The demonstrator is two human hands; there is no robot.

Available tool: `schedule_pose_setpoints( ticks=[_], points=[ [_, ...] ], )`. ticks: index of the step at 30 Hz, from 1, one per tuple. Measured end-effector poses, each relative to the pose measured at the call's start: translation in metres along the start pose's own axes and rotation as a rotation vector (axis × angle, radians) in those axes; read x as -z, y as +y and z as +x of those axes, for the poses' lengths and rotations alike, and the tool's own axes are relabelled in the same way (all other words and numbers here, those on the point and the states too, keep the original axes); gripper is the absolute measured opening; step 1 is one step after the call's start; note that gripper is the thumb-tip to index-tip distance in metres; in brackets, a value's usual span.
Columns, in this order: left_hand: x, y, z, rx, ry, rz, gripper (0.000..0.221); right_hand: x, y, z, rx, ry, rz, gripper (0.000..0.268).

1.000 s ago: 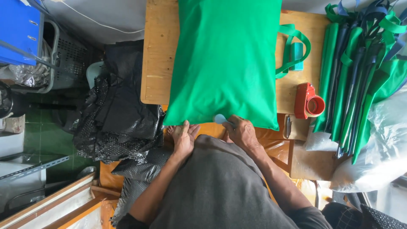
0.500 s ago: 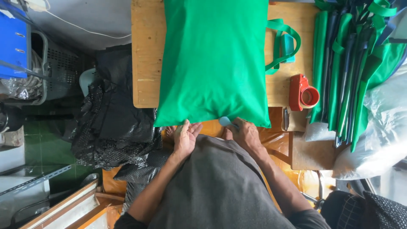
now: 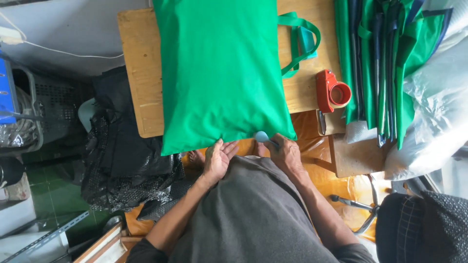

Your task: The person places a pillow into a green bag, inserts a product card, and then wraps the bag in black bubble wrap, securing it with adhesive tape.

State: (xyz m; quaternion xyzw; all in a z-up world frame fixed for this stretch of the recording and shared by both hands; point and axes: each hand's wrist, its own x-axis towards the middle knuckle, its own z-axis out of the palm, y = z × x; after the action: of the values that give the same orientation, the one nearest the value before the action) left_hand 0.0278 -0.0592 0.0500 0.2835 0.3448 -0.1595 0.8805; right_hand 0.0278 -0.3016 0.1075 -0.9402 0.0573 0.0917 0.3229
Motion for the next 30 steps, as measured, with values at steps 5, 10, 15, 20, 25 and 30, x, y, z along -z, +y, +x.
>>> schedule_pose_setpoints(
  ticks=[5,10,15,20,25,30],
  points=[
    [0.012,-0.037,0.051,0.143,-0.095,0.070,0.030,-0.030,-0.033,0.000,0.076,0.025,0.152,0.018],
    [-0.018,-0.021,0.021,0.130,-0.087,0.100,0.021,-0.018,0.004,-0.016,0.076,0.087,0.066,0.019],
    [-0.025,-0.027,0.024,0.162,-0.120,0.132,0.030,0.012,0.011,-0.038,-0.125,0.144,0.201,0.024],
    [-0.018,-0.072,0.071,0.324,-0.089,0.124,0.030,-0.017,-0.001,-0.020,-0.035,0.134,0.323,0.019],
    [-0.049,-0.056,0.034,0.279,-0.113,0.169,0.033,-0.011,0.039,-0.028,-0.145,0.263,0.273,0.018],
    [-0.053,-0.063,0.037,0.334,-0.169,0.202,0.019,-0.008,0.057,-0.042,-0.276,0.380,0.378,0.018]
  ],
)
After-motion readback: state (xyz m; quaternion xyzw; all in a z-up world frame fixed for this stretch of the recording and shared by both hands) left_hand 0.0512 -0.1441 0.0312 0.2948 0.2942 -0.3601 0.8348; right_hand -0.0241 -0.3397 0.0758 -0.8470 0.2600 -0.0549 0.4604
